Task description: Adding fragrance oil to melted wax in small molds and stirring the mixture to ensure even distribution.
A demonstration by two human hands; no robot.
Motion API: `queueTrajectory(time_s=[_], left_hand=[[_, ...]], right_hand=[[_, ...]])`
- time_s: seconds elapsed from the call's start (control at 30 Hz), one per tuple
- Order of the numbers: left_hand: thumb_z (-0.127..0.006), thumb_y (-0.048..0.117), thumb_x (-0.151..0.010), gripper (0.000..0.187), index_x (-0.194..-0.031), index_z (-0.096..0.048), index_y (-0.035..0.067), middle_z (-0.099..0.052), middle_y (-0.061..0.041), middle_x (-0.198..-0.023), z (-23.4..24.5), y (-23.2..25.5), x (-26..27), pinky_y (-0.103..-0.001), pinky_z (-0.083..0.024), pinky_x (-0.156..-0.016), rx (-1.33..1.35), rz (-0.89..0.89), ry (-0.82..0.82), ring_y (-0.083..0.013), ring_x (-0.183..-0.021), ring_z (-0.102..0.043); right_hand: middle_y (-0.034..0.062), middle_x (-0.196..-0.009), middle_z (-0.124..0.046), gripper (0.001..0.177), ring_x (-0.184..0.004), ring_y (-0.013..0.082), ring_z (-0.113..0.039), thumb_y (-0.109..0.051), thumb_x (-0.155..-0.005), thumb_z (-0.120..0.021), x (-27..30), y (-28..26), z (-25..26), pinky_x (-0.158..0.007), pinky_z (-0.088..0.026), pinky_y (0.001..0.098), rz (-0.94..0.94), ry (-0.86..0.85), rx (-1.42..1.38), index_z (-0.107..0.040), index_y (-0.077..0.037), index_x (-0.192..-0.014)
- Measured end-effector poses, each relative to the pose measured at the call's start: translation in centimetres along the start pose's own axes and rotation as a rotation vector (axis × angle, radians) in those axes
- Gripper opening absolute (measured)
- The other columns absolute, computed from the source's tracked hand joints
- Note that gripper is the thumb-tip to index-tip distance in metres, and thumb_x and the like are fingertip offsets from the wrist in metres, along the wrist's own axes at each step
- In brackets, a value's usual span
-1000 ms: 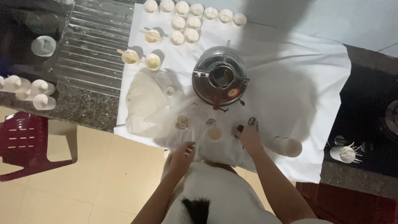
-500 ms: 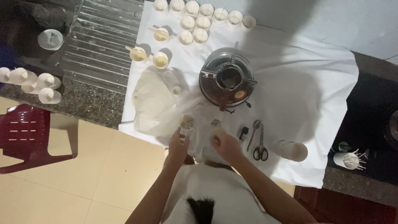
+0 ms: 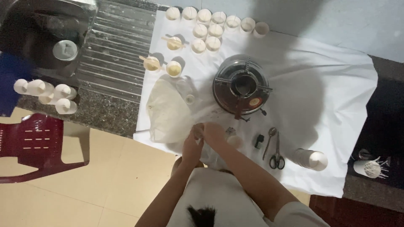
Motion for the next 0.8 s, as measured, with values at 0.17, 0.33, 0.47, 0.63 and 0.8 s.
queueTrajectory(time_s=[0.17, 0.33, 0.47, 0.63, 0.8], left_hand=[[-0.056, 0.028, -0.105, 0.062, -0.159, -0.03, 0.012, -0.066, -0.015, -0.124, 0.1, -1.2, -0.5, -0.046, -0.058, -0.1, -0.051, -0.016, -0.012, -0.0293, -0.119, -0.067], [-0.052, 0.022, -0.105, 0.062, -0.16, -0.025, 0.014, -0.064, -0.018, -0.126, 1.9, 1.4, 1.0, -0.05, -0.056, -0.103, -0.026, -0.01, -0.054, -0.0346, -0.122, -0.065], [-0.053, 0.026, -0.104, 0.064, -0.161, -0.024, 0.019, -0.065, -0.016, -0.127, 0.7, -0.3, 0.0, -0.048, -0.056, -0.103, -0.035, -0.024, -0.048, -0.032, -0.121, -0.065], [-0.053, 0.03, -0.104, 0.062, -0.159, -0.028, 0.017, -0.065, -0.015, -0.126, 0.8, -0.2, 0.4, -0.047, -0.058, -0.101, -0.027, -0.018, -0.039, -0.0318, -0.12, -0.066], [-0.05, 0.023, -0.105, 0.063, -0.162, -0.023, 0.018, -0.066, -0.019, -0.123, 1.8, 1.0, 1.7, -0.051, -0.058, -0.098, 0.021, -0.029, -0.059, -0.0373, -0.116, -0.067]], right_hand=[[0.013, -0.087, -0.075, 0.032, -0.083, 0.0279, -0.075, -0.034, -0.098, -0.063, 3.3, -4.4, 6.1, -0.075, -0.058, 0.04, 0.003, -0.037, -0.112, -0.074, -0.004, -0.103], [0.012, -0.095, -0.076, 0.035, -0.092, 0.0291, -0.075, -0.036, -0.1, -0.06, 2.2, -2.9, 3.4, -0.083, -0.059, 0.0422, 0.036, -0.067, -0.107, -0.073, -0.007, -0.113], [0.0114, -0.097, -0.076, 0.04, -0.095, 0.0282, -0.075, -0.044, -0.099, -0.061, 1.9, -2.2, 2.5, -0.083, -0.059, 0.0426, 0.032, -0.063, -0.066, -0.073, -0.008, -0.113], [0.0167, -0.107, -0.076, 0.064, -0.104, 0.0346, -0.073, -0.062, -0.103, -0.048, 4.2, -2.6, 5.2, -0.089, -0.058, 0.0506, 0.031, -0.058, -0.374, -0.071, -0.005, -0.118], [0.0035, -0.081, -0.066, 0.038, -0.078, 0.0157, -0.06, -0.045, -0.096, -0.071, 4.8, -0.8, 4.3, -0.07, -0.051, 0.031, -0.262, 0.101, -0.821, -0.074, -0.011, -0.113]])
Point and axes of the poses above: each hand's wrist, its own x-axis away from the middle knuckle, its own z-axis out of the back of the hand, y = z × x, the point moved 1 cm from there along -x, towards the middle knuckle
